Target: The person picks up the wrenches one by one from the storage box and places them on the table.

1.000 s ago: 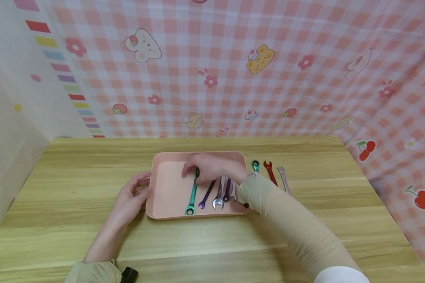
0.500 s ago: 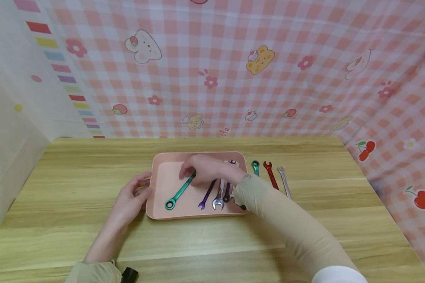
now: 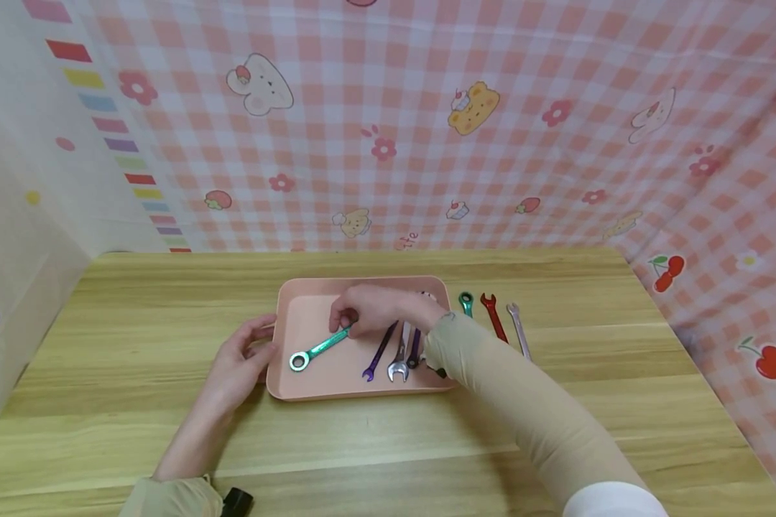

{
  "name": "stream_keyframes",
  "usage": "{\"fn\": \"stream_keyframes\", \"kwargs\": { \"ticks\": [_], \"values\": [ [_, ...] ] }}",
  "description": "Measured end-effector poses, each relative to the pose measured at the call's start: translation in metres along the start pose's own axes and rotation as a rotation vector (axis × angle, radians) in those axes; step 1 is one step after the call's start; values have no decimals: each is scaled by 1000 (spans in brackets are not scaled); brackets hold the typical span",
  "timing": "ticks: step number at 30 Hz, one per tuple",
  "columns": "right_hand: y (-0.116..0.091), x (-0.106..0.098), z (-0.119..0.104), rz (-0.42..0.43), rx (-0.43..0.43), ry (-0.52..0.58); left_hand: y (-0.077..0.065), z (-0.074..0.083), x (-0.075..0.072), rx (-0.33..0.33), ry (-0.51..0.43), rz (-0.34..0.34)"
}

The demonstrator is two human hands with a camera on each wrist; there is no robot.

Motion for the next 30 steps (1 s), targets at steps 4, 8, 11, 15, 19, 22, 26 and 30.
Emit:
{"fn": "stream_keyframes", "kwargs": {
  "ticks": [4,8,11,15,19,22,26,30],
  "values": [
    [-1,1,1,-18,-20,46,0,1,0,-1,10,-2],
    [-1,1,1,-17,-41,31,0,1,0,-2,16,-1],
    [-2,-1,0,-5,-43,3,0,1,0,-1,15,0],
    [-7,-6,1,15,-30,13,1,1,0,1,11,1],
    [-18,-17,-1,47,-26,84,1,0,-1,0,11,3],
    [-29,-26,-3,75,-18,162,1,0,-1,2,8,2],
    [-49,-35,-1,147,45,319,0,0,0,8,-6,-4],
    [-74,-38,7,267,150,543,-1,0,0,11,-16,-10]
  ]
}}
Point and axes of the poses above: each hand's wrist, its own y-axis towards the middle knuckle, its own x-axis out of the palm, z = x × y, the point moved 6 cm from there along y, towards the middle knuckle, and after that the axes turned 8 degrees about -y, right-handed, at the moved point
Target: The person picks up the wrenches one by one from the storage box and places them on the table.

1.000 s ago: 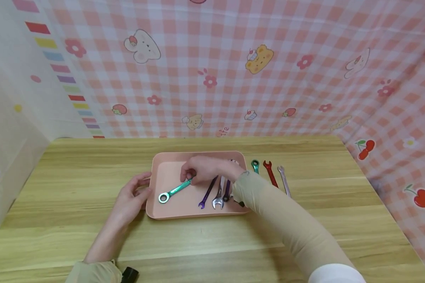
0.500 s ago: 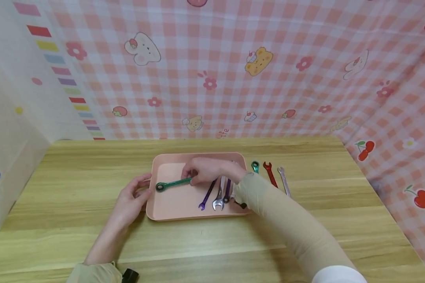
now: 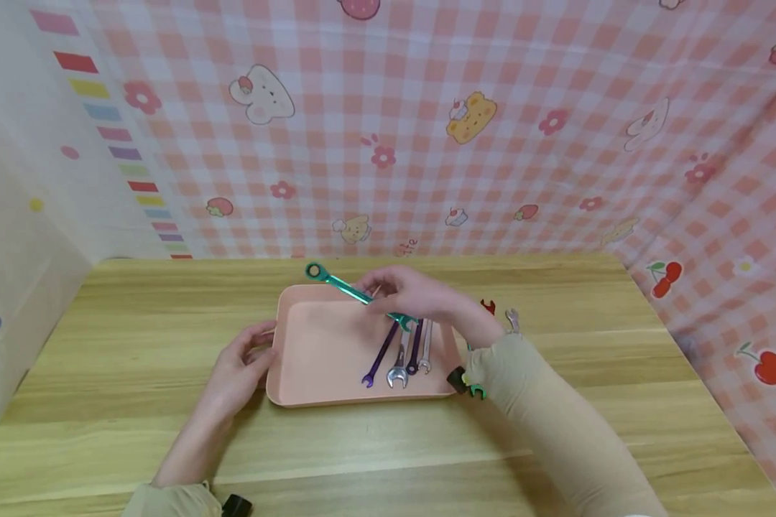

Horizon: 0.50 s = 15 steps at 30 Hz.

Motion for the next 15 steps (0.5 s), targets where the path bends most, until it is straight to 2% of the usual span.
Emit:
{"fn": "stream_keyframes", "kwargs": {
  "ticks": [4,7,11,15],
  "values": [
    [-22,-8,11,100,45,243,0,-1,-1,-1,4,2],
    [-38,-10,19,141,43,388,0,-1,-1,-2,9,3],
    [-61,-13,28,212,6,465,0,-1,-1,-2,14,4],
    [-82,-20,37,306,-30,492,0,0,0,3,15,3]
  ]
}}
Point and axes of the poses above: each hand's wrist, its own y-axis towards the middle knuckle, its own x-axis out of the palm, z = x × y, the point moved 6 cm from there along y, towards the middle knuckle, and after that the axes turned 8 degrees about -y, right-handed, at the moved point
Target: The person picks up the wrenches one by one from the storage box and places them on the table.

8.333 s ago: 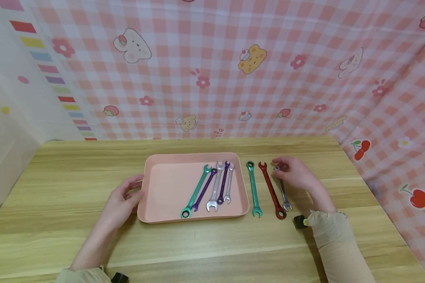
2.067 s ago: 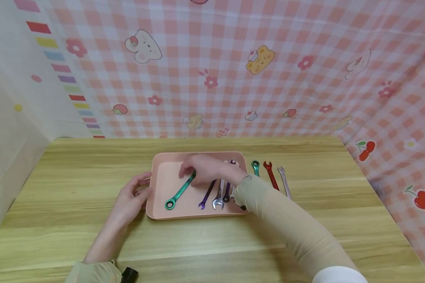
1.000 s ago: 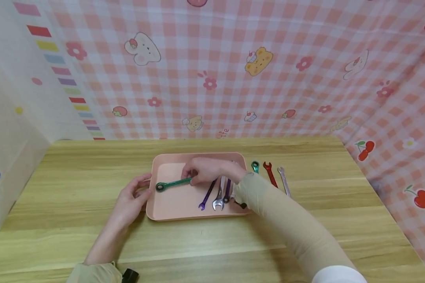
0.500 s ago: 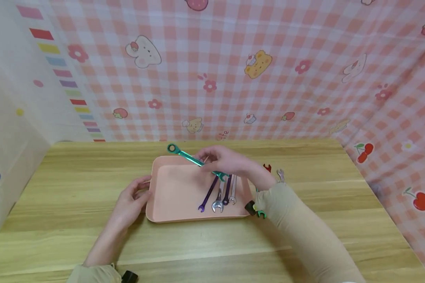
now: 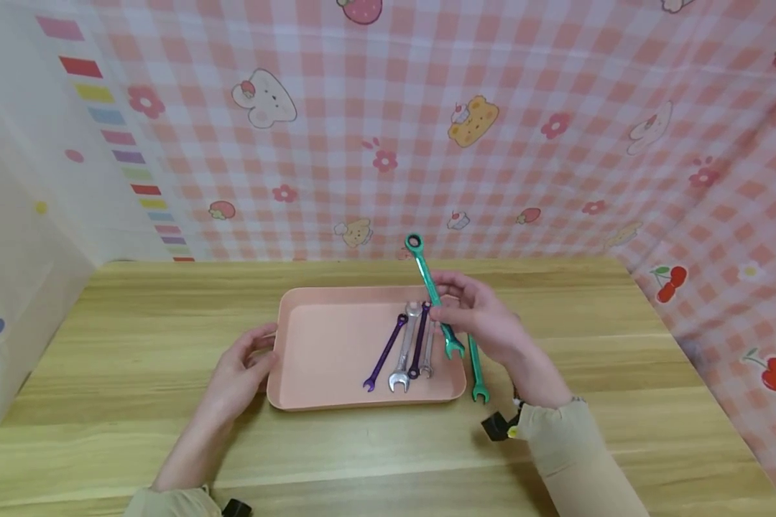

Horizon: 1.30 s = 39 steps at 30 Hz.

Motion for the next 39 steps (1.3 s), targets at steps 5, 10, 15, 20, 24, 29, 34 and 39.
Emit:
{"fn": "stream_keyframes", "kwargs": {
  "ticks": [5,10,15,20,24,29,34,39],
  "values": [
    [-14,-22,0,71,-48,48,0,-2,0,5,-4,-3],
    [-28,-49,3,150,-43,110,1,-1,-1,14,1,-10],
    [-46,-80,14,223,-42,102,1,0,-2,16,12,-12],
    [-65,-106,30,260,-36,63,2,0,-2,8,17,-10],
    [-78,-122,46,279,22,-21,2,0,-2,7,15,-12],
    [-86,-133,61,272,94,-129,2,0,-3,13,13,-6],
    [-87,-137,68,254,151,-234,3,-1,-3,14,15,-10],
    [-88,-138,73,227,179,-312,4,-3,-1,2,16,-13]
  ]
}}
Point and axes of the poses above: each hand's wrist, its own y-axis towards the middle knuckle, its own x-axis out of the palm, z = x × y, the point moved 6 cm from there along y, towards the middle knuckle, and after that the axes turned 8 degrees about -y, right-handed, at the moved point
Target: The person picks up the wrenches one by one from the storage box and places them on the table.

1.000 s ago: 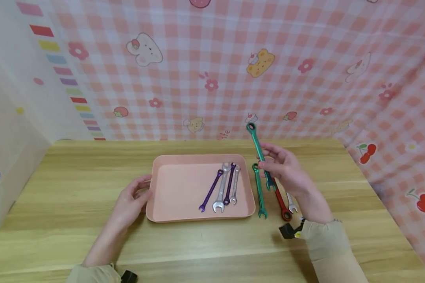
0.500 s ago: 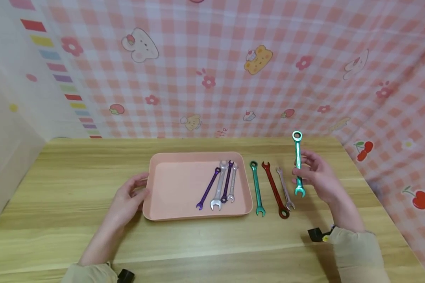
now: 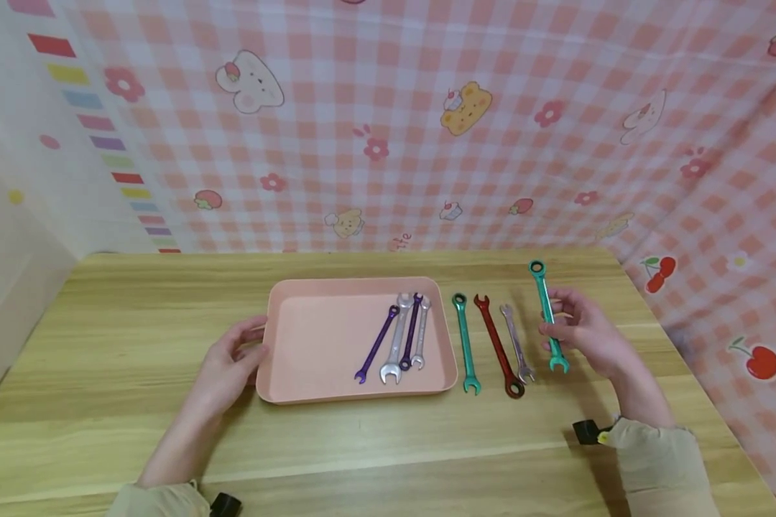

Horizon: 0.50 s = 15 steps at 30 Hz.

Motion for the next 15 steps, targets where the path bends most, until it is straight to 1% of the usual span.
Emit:
{"fn": "stream_keyframes", "kwargs": {
  "ticks": [2,9,11,15],
  "values": [
    [0,1,2,-12,8,-41,0,0,0,2,5,1],
    [0,9,13,-75,18,-263,-1,1,1,14,2,-5],
    [-1,10,14,-88,22,-291,-1,1,1,18,-3,-5],
    [-1,10,15,-103,44,-303,-2,2,0,23,-2,-1]
  ]
}}
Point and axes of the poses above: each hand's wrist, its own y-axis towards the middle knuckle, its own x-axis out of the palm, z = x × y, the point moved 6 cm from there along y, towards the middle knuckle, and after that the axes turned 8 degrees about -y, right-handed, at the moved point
